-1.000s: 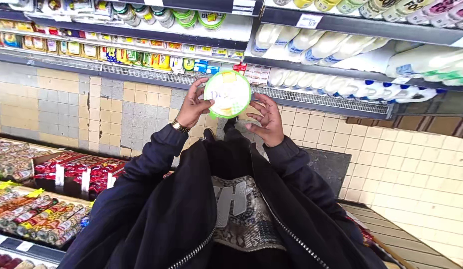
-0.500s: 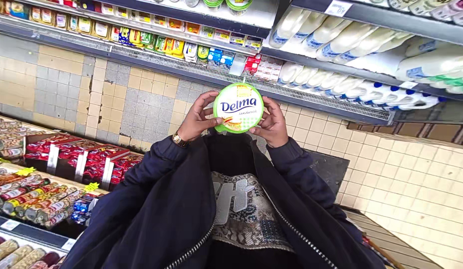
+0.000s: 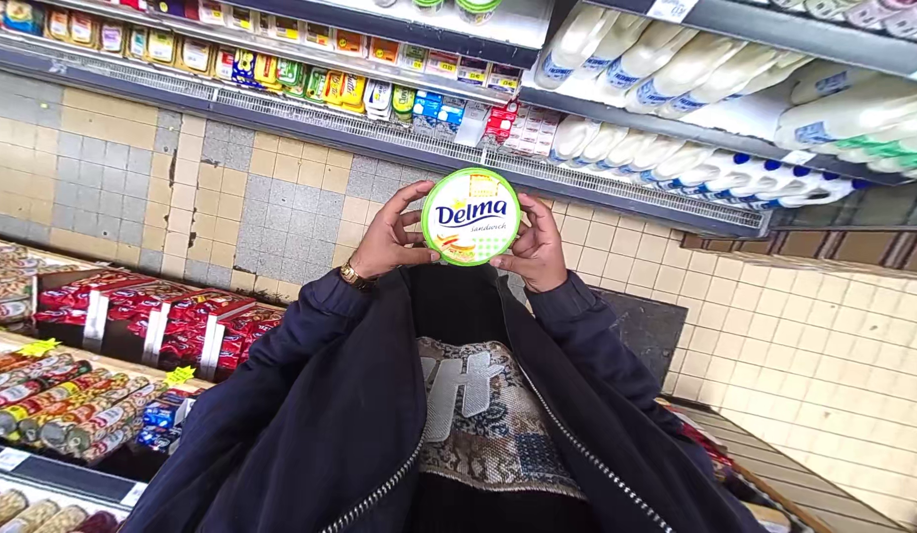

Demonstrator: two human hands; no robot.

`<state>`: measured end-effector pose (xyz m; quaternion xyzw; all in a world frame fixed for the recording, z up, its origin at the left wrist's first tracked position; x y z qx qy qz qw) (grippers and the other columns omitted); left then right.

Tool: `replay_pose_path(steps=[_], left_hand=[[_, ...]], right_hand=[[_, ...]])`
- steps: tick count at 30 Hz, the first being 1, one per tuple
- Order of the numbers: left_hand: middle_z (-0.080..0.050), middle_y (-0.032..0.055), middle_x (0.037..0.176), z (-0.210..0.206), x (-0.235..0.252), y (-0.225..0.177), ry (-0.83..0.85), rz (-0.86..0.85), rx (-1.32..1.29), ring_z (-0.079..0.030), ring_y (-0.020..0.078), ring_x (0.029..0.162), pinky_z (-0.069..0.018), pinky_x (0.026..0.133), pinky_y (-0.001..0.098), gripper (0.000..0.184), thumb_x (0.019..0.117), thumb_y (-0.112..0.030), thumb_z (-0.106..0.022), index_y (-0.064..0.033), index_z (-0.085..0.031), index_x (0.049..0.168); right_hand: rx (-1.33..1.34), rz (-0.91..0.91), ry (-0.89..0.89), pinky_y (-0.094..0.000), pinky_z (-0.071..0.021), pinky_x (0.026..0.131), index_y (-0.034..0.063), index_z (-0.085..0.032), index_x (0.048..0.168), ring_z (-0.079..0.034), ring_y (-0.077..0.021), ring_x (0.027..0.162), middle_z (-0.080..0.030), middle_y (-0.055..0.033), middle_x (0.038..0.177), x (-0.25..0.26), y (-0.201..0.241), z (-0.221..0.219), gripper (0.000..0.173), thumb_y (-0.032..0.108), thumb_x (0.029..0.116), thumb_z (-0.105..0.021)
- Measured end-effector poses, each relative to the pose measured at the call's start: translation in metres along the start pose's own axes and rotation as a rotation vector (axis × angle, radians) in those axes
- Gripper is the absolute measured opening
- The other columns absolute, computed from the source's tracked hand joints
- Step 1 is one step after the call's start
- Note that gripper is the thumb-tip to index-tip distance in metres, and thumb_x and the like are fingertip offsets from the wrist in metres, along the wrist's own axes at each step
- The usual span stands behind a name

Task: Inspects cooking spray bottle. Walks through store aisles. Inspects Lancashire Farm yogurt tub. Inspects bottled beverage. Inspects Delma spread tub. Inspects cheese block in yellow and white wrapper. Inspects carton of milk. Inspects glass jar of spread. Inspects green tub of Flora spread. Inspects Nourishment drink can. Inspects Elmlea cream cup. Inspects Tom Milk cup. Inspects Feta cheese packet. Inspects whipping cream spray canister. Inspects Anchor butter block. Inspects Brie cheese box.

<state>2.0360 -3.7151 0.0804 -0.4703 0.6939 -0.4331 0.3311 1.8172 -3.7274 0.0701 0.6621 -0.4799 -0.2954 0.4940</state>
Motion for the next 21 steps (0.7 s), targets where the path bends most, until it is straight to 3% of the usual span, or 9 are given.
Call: replay_pose_path(steps=[21], left_hand=[[-0.042,0.0158,0.150,0.017,0.001,-0.003,0.048,0.013,0.009,-0.065,0.0377,0.117,-0.0626,0.087,0.0570,0.101,0.0671,0.010,-0.087,-0.0176,-0.041,0.152]], right_hand=[[-0.077,-0.012,0.014,-0.0467,-0.0590,0.098,0.0236,-0.044,0.150,-0.062,-0.0246,0.123,-0.051,-0.0040,0.146,0.007,-0.002,-0.016,0.094,0.013,0.0709,-0.093]])
Point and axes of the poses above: each hand's wrist, its own x-axis towards the middle knuckle, its own z-axis out of the back of the hand, y = z × x, the point moved 9 cm from there along x, towards the middle knuckle
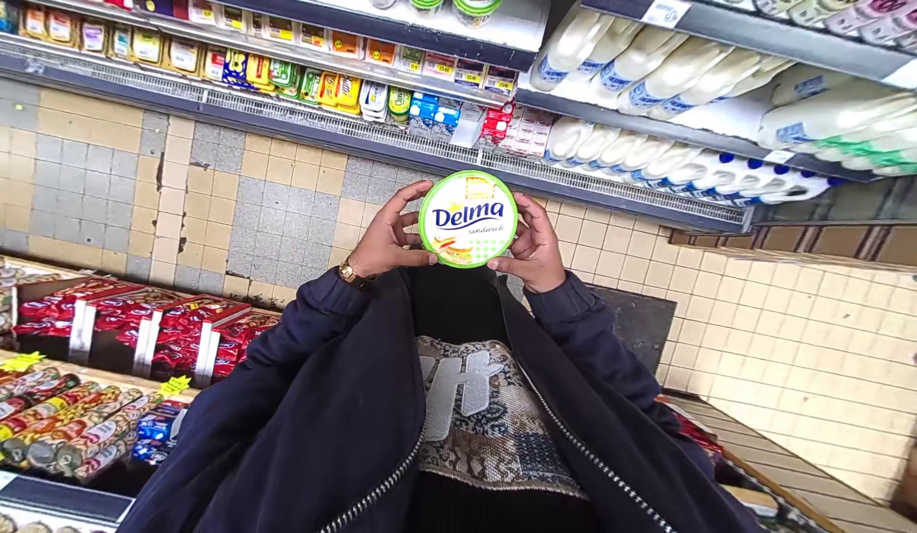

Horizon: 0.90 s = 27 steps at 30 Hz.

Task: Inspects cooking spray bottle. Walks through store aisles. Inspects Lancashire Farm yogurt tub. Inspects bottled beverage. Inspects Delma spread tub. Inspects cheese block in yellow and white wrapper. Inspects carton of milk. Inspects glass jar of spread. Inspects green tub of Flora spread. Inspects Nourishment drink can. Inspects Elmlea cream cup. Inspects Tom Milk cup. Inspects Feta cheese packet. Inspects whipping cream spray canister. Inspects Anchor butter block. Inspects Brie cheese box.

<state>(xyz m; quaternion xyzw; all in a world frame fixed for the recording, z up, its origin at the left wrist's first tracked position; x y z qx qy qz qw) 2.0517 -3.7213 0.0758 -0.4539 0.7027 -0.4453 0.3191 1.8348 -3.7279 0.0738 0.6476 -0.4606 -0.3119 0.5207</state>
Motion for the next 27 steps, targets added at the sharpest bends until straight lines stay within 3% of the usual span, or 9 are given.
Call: replay_pose_path(steps=[16,27], left_hand=[[-0.042,0.0153,0.150,0.006,0.017,0.003,0.047,0.018,-0.048,-0.065,0.0380,0.117,-0.0621,0.088,0.0574,0.099,0.0678,0.013,-0.085,-0.0187,-0.042,0.151],[-0.044,0.0155,0.149,0.017,0.036,0.008,-0.003,0.054,-0.037,-0.066,0.0374,0.115,-0.0626,0.088,0.0557,0.098,0.0677,0.012,-0.083,-0.0166,-0.042,0.152]], right_hand=[[-0.003,-0.021,-0.051,-0.0473,-0.0600,0.097,0.0195,-0.043,0.151,-0.064,-0.0266,0.120,-0.049,-0.0067,0.149,0.006,0.000,0.004,0.093,0.011,0.0729,-0.092],[-0.018,-0.071,-0.041,-0.0493,-0.0599,0.096,0.0225,-0.042,0.148,-0.064,-0.0271,0.120,-0.055,-0.0049,0.141,0.030,-0.010,0.017,0.093,0.016,0.0707,-0.094]])
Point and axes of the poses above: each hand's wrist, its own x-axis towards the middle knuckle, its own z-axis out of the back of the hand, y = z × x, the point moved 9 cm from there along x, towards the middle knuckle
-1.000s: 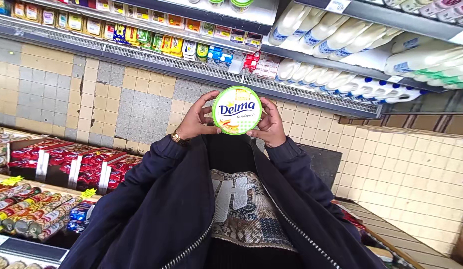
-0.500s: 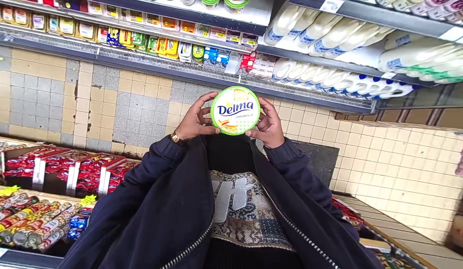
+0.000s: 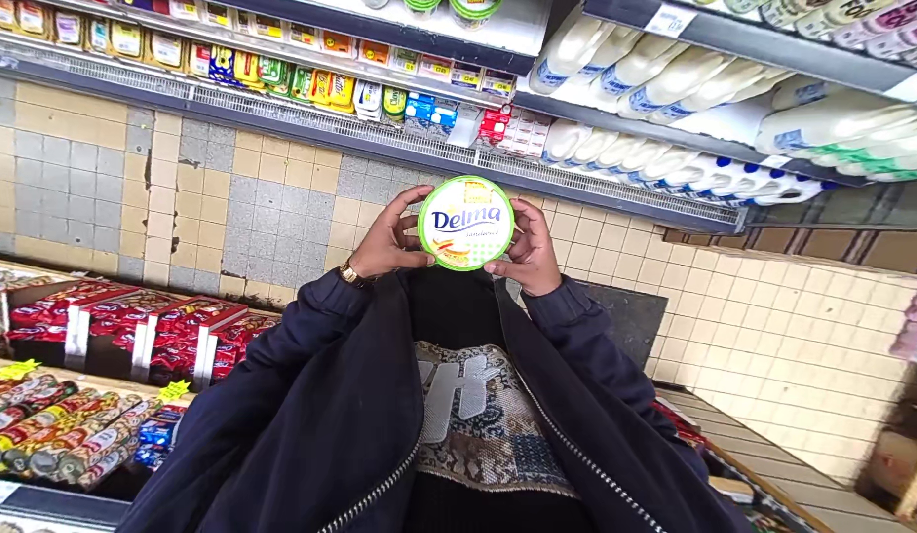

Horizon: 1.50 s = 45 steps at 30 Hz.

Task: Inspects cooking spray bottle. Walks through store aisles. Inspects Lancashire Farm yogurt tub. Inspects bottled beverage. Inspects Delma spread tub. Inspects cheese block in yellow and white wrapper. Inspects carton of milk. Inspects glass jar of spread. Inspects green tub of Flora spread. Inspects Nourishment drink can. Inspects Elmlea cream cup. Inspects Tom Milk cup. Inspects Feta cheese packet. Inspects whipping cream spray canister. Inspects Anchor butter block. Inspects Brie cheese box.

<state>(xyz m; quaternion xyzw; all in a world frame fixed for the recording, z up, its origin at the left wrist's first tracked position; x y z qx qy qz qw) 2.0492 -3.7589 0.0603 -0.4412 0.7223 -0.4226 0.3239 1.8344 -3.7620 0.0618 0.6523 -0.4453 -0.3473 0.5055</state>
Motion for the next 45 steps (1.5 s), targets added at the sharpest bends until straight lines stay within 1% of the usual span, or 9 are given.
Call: replay_pose_path(steps=[12,18,20,22,27,34,38,42,45], left_hand=[[-0.042,0.0140,0.155,0.012,0.056,0.013,-0.098,0.103,-0.030,-0.066,0.0363,0.117,-0.0618,0.091,0.0527,0.096,0.0755,0.006,-0.081,-0.0183,-0.036,0.157],[-0.034,0.0129,0.162,0.018,0.091,0.009,-0.212,0.084,0.019,-0.049,0.0367,0.138,-0.0572,0.100,0.0524,0.098,0.0791,-0.009,-0.084,-0.0133,-0.030,0.160],[-0.035,0.0135,0.162,0.021,0.096,0.009,-0.246,0.085,0.038,-0.047,0.0368,0.140,-0.0563,0.101,0.0530,0.095,0.0817,-0.015,-0.084,-0.0123,-0.030,0.161],[-0.036,0.0148,0.161,0.024,0.098,0.008,-0.287,0.076,0.033,-0.048,0.0384,0.139,-0.0558,0.101,0.0555,0.094,0.0851,-0.017,-0.082,-0.0117,-0.027,0.161],[-0.040,0.0160,0.159,0.032,0.094,0.003,-0.431,0.040,0.043,-0.051,0.0391,0.136,-0.0564,0.099,0.0564,0.086,0.0900,-0.017,-0.076,-0.0079,-0.028,0.160],[-0.043,0.0169,0.156,0.036,0.080,0.016,-0.586,0.096,0.041,-0.054,0.0380,0.133,-0.0570,0.098,0.0548,0.082,0.0900,-0.018,-0.074,-0.0054,-0.030,0.158],[-0.044,0.0169,0.155,0.034,0.077,0.013,-0.627,0.103,0.052,-0.054,0.0380,0.133,-0.0566,0.098,0.0554,0.080,0.0908,-0.019,-0.073,-0.0044,-0.031,0.157],[-0.044,0.0166,0.155,0.034,0.073,0.008,-0.661,0.105,0.068,-0.054,0.0375,0.133,-0.0573,0.096,0.0553,0.081,0.0910,-0.020,-0.072,-0.0043,-0.030,0.158],[-0.043,0.0172,0.156,0.033,0.069,0.004,-0.682,0.101,0.075,-0.055,0.0372,0.133,-0.0574,0.097,0.0546,0.082,0.0910,-0.019,-0.072,-0.0028,-0.029,0.158]], right_hand=[[0.249,-0.141,-0.073,-0.0463,-0.0620,0.090,0.0185,-0.046,0.144,-0.071,-0.0267,0.107,-0.062,-0.0093,0.135,0.056,-0.027,0.049,0.081,0.005,0.0750,-0.086],[0.300,-0.185,-0.181,-0.0459,-0.0610,0.088,0.0222,-0.044,0.143,-0.070,-0.0246,0.105,-0.066,-0.0078,0.129,0.102,-0.045,0.102,0.084,0.010,0.0717,-0.087],[0.285,-0.195,-0.233,-0.0464,-0.0615,0.086,0.0241,-0.043,0.142,-0.070,-0.0238,0.103,-0.066,-0.0055,0.125,0.123,-0.050,0.124,0.085,0.007,0.0701,-0.085],[0.263,-0.188,-0.258,-0.0456,-0.0610,0.086,0.0239,-0.042,0.142,-0.070,-0.0238,0.104,-0.066,-0.0058,0.126,0.148,-0.057,0.148,0.083,0.002,0.0723,-0.081],[0.209,-0.165,-0.342,-0.0460,-0.0625,0.083,0.0115,-0.034,0.144,-0.070,-0.0293,0.103,-0.063,-0.0148,0.126,0.218,-0.077,0.208,0.078,-0.008,0.0768,-0.070],[0.174,-0.187,-0.424,-0.0485,-0.0628,0.076,0.0098,-0.031,0.139,-0.070,-0.0340,0.097,-0.060,-0.0194,0.124,0.307,-0.125,0.274,0.071,-0.013,0.0810,-0.066],[0.152,-0.201,-0.525,-0.0462,-0.0626,0.074,0.0085,-0.033,0.138,-0.070,-0.0329,0.096,-0.059,-0.0193,0.121,0.338,-0.141,0.294,0.068,-0.015,0.0827,-0.065],[0.136,-0.212,-0.612,-0.0424,-0.0615,0.070,0.0074,-0.032,0.143,-0.067,-0.0289,0.095,-0.055,-0.0177,0.124,0.358,-0.157,0.312,0.077,-0.013,0.0797,-0.071],[0.111,-0.250,-0.661,-0.0389,-0.0609,0.070,0.0044,-0.037,0.141,-0.067,-0.0250,0.093,-0.056,-0.0162,0.120,0.362,-0.158,0.317,0.069,-0.012,0.0823,-0.071]])
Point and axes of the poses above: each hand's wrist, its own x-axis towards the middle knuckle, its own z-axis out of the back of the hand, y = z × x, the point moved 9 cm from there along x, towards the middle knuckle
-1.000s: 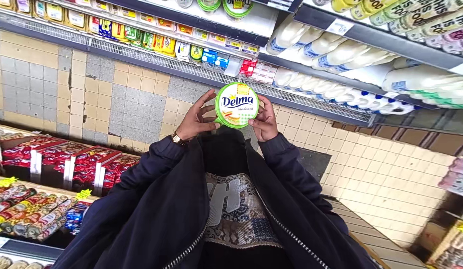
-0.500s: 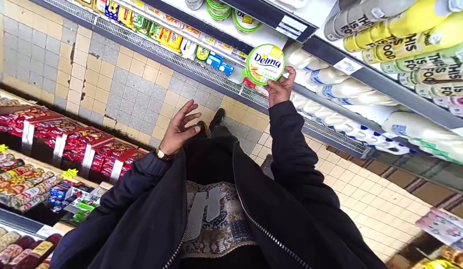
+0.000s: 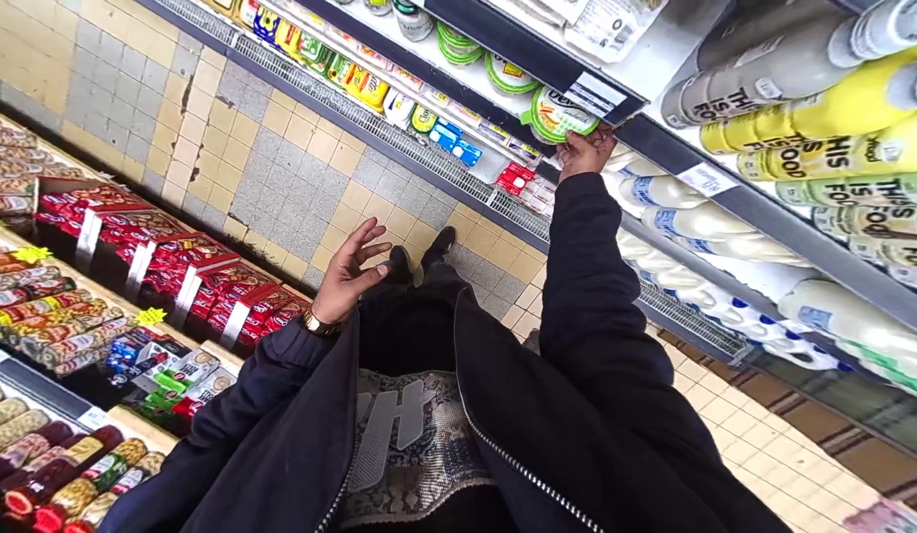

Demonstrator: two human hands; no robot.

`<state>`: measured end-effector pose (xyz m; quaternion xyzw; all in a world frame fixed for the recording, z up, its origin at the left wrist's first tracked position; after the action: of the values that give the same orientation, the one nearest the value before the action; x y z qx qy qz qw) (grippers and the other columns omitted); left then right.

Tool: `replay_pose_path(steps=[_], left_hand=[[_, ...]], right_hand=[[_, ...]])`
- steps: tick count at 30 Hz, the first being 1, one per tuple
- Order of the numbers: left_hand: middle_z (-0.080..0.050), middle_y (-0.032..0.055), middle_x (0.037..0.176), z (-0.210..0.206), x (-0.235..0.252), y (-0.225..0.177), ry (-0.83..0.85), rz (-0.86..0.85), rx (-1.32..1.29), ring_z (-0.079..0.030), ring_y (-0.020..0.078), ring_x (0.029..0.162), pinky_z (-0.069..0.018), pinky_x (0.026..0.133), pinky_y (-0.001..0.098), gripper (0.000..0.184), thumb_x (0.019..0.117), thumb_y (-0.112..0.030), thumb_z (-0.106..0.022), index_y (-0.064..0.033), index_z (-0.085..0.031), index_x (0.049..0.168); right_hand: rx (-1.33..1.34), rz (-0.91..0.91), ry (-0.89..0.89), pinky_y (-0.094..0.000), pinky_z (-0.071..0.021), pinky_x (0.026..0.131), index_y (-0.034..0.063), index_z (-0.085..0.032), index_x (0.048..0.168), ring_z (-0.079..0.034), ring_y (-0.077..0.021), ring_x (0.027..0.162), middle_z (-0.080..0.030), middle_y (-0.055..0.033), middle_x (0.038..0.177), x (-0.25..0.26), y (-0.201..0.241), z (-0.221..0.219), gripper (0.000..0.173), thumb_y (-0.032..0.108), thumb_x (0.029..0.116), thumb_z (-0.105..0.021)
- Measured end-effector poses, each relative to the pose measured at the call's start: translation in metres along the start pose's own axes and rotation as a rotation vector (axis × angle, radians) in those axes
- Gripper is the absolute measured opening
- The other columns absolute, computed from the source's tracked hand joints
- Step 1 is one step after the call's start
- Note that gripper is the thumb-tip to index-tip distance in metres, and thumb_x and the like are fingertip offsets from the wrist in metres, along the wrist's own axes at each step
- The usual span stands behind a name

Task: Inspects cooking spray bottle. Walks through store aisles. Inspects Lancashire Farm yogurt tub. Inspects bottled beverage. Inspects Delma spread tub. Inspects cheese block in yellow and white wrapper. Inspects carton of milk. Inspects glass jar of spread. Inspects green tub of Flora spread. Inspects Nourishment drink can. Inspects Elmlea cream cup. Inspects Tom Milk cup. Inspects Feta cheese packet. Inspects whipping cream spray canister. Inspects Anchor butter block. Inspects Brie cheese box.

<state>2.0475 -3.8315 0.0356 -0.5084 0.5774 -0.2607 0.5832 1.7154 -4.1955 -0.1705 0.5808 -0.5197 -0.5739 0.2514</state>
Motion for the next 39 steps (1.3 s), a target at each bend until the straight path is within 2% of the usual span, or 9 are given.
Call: replay_pose_path(steps=[4,10,14,18,21,24,27,31,39], left_hand=[[-0.043,0.0172,0.156,0.003,-0.004,-0.008,-0.009,-0.020,-0.003,-0.054,0.0372,0.133,-0.0577,0.097,0.0532,0.082,0.0903,-0.020,-0.074,-0.0020,-0.031,0.157],[-0.043,0.0168,0.156,0.010,-0.011,-0.011,0.004,-0.029,0.002,-0.055,0.0366,0.133,-0.0569,0.098,0.0534,0.074,0.0910,-0.018,-0.072,-0.0015,-0.036,0.154],[-0.044,0.0174,0.155,0.013,-0.016,-0.011,0.056,-0.040,-0.008,-0.056,0.0361,0.131,-0.0566,0.098,0.0534,0.073,0.0910,-0.024,-0.074,-0.0005,-0.040,0.152],[-0.047,0.0174,0.152,0.023,-0.025,-0.014,0.085,-0.054,-0.020,-0.058,0.0350,0.129,-0.0569,0.098,0.0517,0.063,0.0928,-0.021,-0.071,0.0004,-0.046,0.146],[-0.053,0.0178,0.147,0.035,-0.032,-0.022,0.095,-0.081,-0.026,-0.061,0.0340,0.125,-0.0572,0.097,0.0504,0.054,0.0943,-0.019,-0.067,0.0021,-0.050,0.141],[-0.056,0.0186,0.142,0.054,-0.042,-0.032,0.113,-0.136,-0.038,-0.063,0.0336,0.122,-0.0570,0.098,0.0498,0.050,0.0953,-0.020,-0.068,0.0027,-0.053,0.138],[-0.059,0.0182,0.138,0.080,-0.051,-0.039,0.107,-0.192,-0.030,-0.064,0.0325,0.120,-0.0562,0.099,0.0491,0.046,0.0956,-0.020,-0.068,0.0014,-0.056,0.135],[-0.062,0.0180,0.135,0.116,-0.069,-0.044,0.078,-0.260,-0.023,-0.064,0.0314,0.119,-0.0558,0.098,0.0482,0.043,0.0961,-0.019,-0.066,0.0013,-0.057,0.133],[-0.063,0.0174,0.131,0.134,-0.126,-0.036,0.177,-0.357,0.016,-0.067,0.0275,0.113,-0.0596,0.090,0.0423,0.042,0.0955,-0.018,-0.068,0.0048,-0.058,0.129]], right_hand=[[0.014,-0.013,-0.055,-0.0394,-0.0608,0.075,0.0009,-0.045,0.136,-0.066,-0.0254,0.094,-0.058,-0.0172,0.118,0.005,0.002,-0.002,0.060,-0.013,0.0837,-0.070],[-0.001,-0.039,-0.160,-0.0383,-0.0596,0.073,-0.0018,-0.049,0.131,-0.065,-0.0245,0.093,-0.058,-0.0178,0.117,0.008,0.003,-0.003,0.056,-0.013,0.0809,-0.070],[0.010,-0.017,-0.149,-0.0347,-0.0576,0.072,0.0010,-0.042,0.139,-0.062,-0.0219,0.095,-0.054,-0.0166,0.125,0.003,0.008,-0.002,0.061,-0.013,0.0850,-0.066],[-0.173,0.079,-0.076,-0.0324,-0.0549,0.083,0.0002,-0.043,0.144,-0.060,-0.0191,0.108,-0.056,-0.0158,0.130,-0.027,0.026,-0.002,0.065,-0.008,0.0859,-0.069],[-0.362,0.152,0.043,-0.0329,-0.0537,0.091,-0.0020,-0.047,0.140,-0.061,-0.0188,0.112,-0.058,-0.0170,0.132,-0.099,0.048,-0.019,0.057,0.005,0.0885,-0.071],[-0.342,0.228,0.189,-0.0340,-0.0548,0.097,-0.0039,-0.050,0.135,-0.063,-0.0192,0.115,-0.059,-0.0170,0.131,-0.197,0.063,-0.041,0.049,0.006,0.0903,-0.068],[-0.301,0.280,0.309,-0.0382,-0.0565,0.097,-0.0027,-0.054,0.129,-0.064,-0.0218,0.116,-0.062,-0.0161,0.131,-0.294,0.066,-0.054,0.040,0.001,0.0906,-0.065],[-0.267,0.304,0.436,-0.0396,-0.0587,0.094,-0.0014,-0.055,0.125,-0.068,-0.0236,0.111,-0.066,-0.0153,0.127,-0.406,0.057,-0.068,0.037,0.006,0.0902,-0.066],[-0.060,0.414,0.632,-0.0400,-0.0590,0.094,0.0053,-0.061,0.120,-0.069,-0.0256,0.110,-0.067,-0.0139,0.128,-0.548,0.033,-0.088,0.026,0.008,0.0947,-0.066]])
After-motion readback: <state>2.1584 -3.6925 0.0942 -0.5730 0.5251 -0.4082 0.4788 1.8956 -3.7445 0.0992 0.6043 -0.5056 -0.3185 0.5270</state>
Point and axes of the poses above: each hand's wrist, its own x-axis towards the middle knuckle, its own z-axis out of the back of the hand, y = z × x, the point moved 9 cm from there along x, towards the middle knuckle
